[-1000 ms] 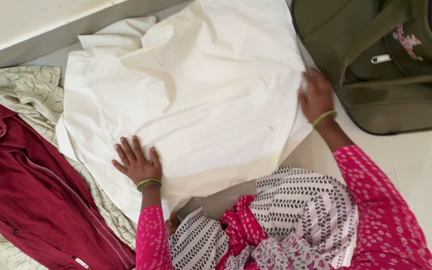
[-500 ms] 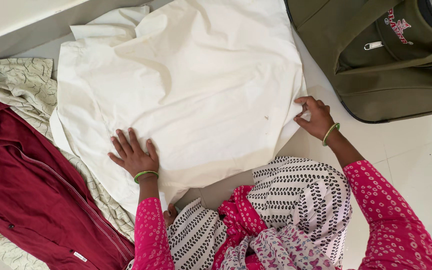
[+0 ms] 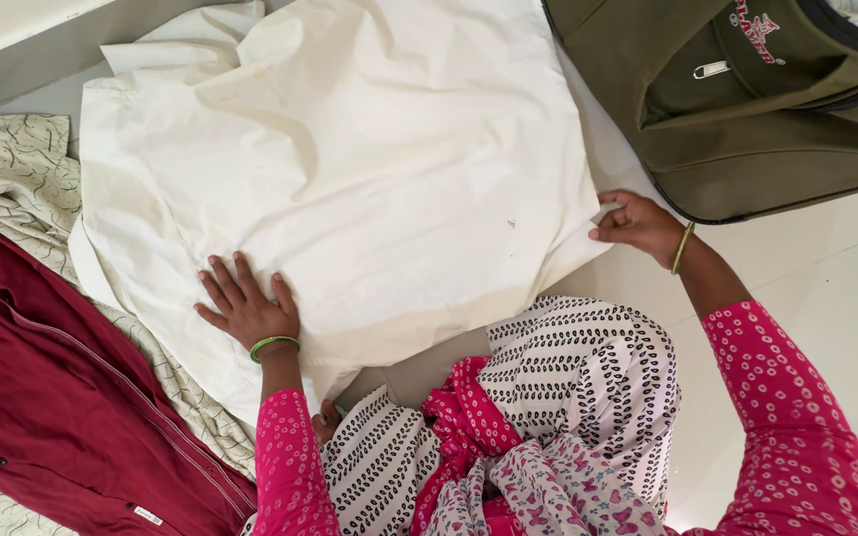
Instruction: The person buttons a white shirt by hand on the floor and then folds it into a rectangle.
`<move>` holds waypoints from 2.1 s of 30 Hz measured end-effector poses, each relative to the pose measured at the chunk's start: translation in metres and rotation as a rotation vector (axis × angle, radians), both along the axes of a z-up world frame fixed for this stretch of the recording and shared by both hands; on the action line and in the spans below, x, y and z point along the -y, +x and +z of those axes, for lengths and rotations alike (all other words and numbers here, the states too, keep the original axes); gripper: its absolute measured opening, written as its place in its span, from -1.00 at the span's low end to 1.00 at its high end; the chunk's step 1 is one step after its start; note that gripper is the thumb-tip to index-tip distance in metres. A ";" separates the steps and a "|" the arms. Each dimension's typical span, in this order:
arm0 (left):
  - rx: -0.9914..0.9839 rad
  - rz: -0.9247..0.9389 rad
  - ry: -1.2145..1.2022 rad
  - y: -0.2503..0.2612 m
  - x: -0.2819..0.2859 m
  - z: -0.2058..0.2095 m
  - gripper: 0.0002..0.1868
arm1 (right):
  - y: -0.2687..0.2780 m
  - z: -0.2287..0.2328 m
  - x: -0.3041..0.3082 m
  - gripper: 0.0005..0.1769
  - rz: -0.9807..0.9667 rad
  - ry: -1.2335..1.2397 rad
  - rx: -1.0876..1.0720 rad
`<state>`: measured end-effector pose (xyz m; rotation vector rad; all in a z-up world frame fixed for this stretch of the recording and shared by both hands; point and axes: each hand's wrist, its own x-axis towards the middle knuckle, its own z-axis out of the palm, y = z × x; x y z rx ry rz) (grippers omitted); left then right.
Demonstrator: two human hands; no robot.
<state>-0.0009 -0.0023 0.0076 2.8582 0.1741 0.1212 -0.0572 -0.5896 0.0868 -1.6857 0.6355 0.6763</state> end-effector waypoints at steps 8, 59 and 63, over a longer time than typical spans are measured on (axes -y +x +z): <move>-0.009 -0.003 0.017 0.000 -0.001 -0.002 -0.32 | -0.037 -0.004 0.026 -0.83 0.214 -0.066 0.105; -0.326 -0.256 0.194 0.137 -0.025 -0.013 -0.22 | 0.191 -0.087 -0.169 -0.19 0.958 -0.942 0.863; -0.174 -0.165 0.240 0.153 -0.111 -0.029 -0.24 | 0.194 -0.087 -0.076 -0.26 0.644 -1.102 0.817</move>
